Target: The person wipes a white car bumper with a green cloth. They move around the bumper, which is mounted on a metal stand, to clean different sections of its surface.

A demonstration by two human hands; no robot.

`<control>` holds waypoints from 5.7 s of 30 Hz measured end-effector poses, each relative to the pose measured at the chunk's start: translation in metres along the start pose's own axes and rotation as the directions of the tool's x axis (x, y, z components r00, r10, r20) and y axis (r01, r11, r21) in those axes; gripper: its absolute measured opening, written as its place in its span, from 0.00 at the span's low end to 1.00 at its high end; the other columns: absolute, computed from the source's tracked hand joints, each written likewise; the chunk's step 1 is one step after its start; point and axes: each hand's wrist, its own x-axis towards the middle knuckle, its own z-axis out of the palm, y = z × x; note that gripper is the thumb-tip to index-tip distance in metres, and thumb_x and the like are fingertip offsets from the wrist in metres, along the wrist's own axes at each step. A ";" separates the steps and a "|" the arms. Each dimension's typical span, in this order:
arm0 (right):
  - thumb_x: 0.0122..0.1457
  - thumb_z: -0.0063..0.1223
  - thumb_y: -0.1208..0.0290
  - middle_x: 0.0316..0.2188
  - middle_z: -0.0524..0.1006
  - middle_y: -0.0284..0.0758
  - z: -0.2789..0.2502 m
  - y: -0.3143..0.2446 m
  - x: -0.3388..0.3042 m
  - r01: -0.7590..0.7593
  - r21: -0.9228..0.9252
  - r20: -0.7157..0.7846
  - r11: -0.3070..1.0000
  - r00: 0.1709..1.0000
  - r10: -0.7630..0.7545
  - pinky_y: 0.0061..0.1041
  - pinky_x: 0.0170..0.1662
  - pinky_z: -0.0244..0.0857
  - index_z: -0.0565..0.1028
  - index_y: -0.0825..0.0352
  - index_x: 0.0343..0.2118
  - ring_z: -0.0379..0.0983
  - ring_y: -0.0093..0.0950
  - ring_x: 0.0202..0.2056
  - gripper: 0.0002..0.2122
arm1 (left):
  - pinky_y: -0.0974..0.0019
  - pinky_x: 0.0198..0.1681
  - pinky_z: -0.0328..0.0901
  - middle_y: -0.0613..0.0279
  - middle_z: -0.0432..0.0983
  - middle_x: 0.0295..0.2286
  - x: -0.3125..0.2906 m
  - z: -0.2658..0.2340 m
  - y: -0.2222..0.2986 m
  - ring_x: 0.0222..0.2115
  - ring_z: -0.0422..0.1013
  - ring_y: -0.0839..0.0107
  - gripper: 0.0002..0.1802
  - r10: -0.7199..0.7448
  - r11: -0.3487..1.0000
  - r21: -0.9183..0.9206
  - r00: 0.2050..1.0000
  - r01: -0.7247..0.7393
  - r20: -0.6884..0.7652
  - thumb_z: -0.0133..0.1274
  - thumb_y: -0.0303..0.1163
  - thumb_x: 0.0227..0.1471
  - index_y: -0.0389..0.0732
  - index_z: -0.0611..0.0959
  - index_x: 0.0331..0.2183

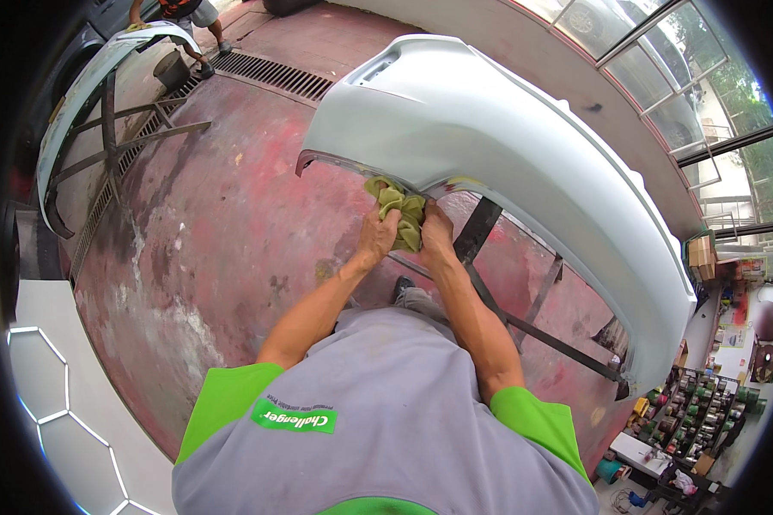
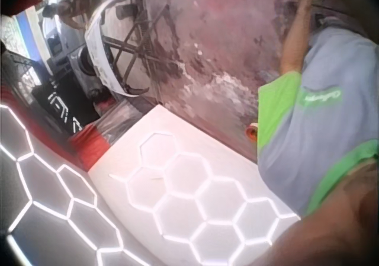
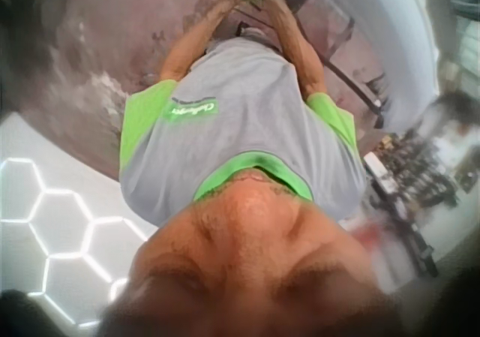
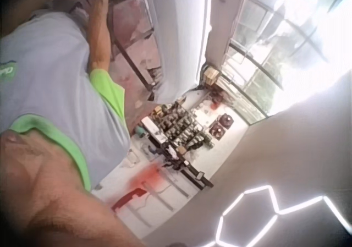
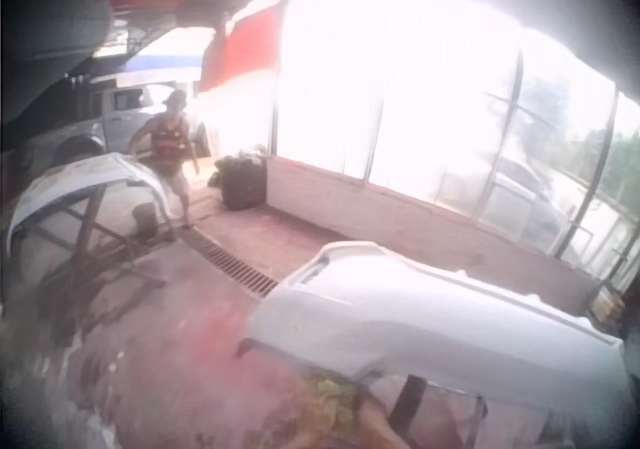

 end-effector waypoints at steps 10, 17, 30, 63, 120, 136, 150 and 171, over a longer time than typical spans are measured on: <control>0.74 0.36 0.62 0.41 0.79 0.37 -0.010 0.007 0.016 0.035 -0.051 0.003 0.998 0.999 -0.035 0.33 0.49 0.71 0.75 0.71 0.47 0.77 0.27 0.43 0.17 | 0.49 0.40 0.69 0.43 0.81 0.34 -0.017 -0.001 0.004 0.36 0.76 0.41 0.19 0.071 0.976 0.199 0.993 -0.089 0.096 0.50 0.40 0.53 0.39 0.81 0.42; 0.72 0.42 0.62 0.43 0.80 0.36 -0.007 0.001 0.013 0.060 -0.170 0.004 0.984 0.998 -0.060 0.31 0.48 0.72 0.75 0.69 0.49 0.77 0.26 0.43 0.16 | 0.46 0.41 0.71 0.45 0.80 0.39 0.002 -0.018 0.045 0.38 0.77 0.43 0.21 0.013 0.850 0.508 0.969 -0.140 0.246 0.52 0.43 0.50 0.41 0.82 0.42; 0.70 0.48 0.58 0.37 0.80 0.31 -0.027 0.004 0.016 0.054 -0.312 -0.055 0.948 0.996 -0.075 0.31 0.45 0.71 0.77 0.64 0.45 0.77 0.24 0.40 0.14 | 0.46 0.47 0.68 0.42 0.71 0.46 0.035 0.007 0.004 0.44 0.72 0.40 0.22 -0.040 0.999 0.000 0.895 0.045 -0.444 0.50 0.42 0.62 0.39 0.72 0.52; 0.68 0.56 0.56 0.63 0.65 0.46 0.011 -0.077 -0.136 0.463 -0.847 -0.052 0.263 0.419 -0.906 0.38 0.66 0.58 0.60 0.62 0.69 0.61 0.37 0.65 0.31 | 0.58 0.64 0.59 0.49 0.58 0.65 0.008 0.011 0.141 0.61 0.64 0.60 0.56 0.193 0.729 -0.301 0.238 0.615 0.952 0.20 0.74 0.62 0.33 0.56 0.69; 0.60 0.47 0.47 0.66 0.64 0.47 0.216 -0.131 0.123 0.365 -0.842 0.487 -0.398 0.832 -0.265 0.48 0.74 0.37 0.74 0.68 0.59 0.50 0.48 0.70 0.31 | 0.49 0.48 0.73 0.46 0.77 0.45 0.114 -0.159 -0.058 0.43 0.77 0.52 0.54 -0.553 0.261 -0.718 0.709 0.646 0.437 0.30 0.79 0.56 0.35 0.71 0.55; 0.62 0.46 0.44 0.70 0.59 0.44 0.075 -0.221 0.107 -0.357 -0.920 -0.133 -0.162 0.672 -0.729 0.47 0.73 0.35 0.65 0.61 0.67 0.47 0.48 0.71 0.35 | 0.53 0.46 0.72 0.46 0.75 0.49 0.084 -0.383 -0.189 0.44 0.76 0.55 0.56 -0.862 0.316 -0.333 0.415 0.888 0.291 0.34 0.80 0.55 0.35 0.67 0.60; 0.61 0.47 0.45 0.47 0.81 0.46 0.232 -0.235 0.333 0.051 -0.878 0.142 -0.476 0.977 -0.158 0.40 0.56 0.66 0.81 0.65 0.48 0.76 0.43 0.51 0.27 | 0.48 0.50 0.73 0.54 0.78 0.48 0.140 -0.235 -0.166 0.49 0.75 0.60 0.51 -0.655 0.098 -0.569 0.484 0.816 0.581 0.25 0.74 0.62 0.37 0.74 0.58; 0.63 0.52 0.63 0.45 0.83 0.38 0.089 0.135 0.710 0.707 -0.435 0.018 -0.557 0.625 0.780 0.38 0.53 0.72 0.83 0.59 0.46 0.79 0.39 0.50 0.13 | 0.73 0.29 0.58 0.73 0.65 0.22 0.121 -0.196 -0.164 0.25 0.58 0.83 0.24 -0.807 0.313 -0.727 0.574 0.611 0.135 0.43 0.43 0.71 0.30 0.81 0.49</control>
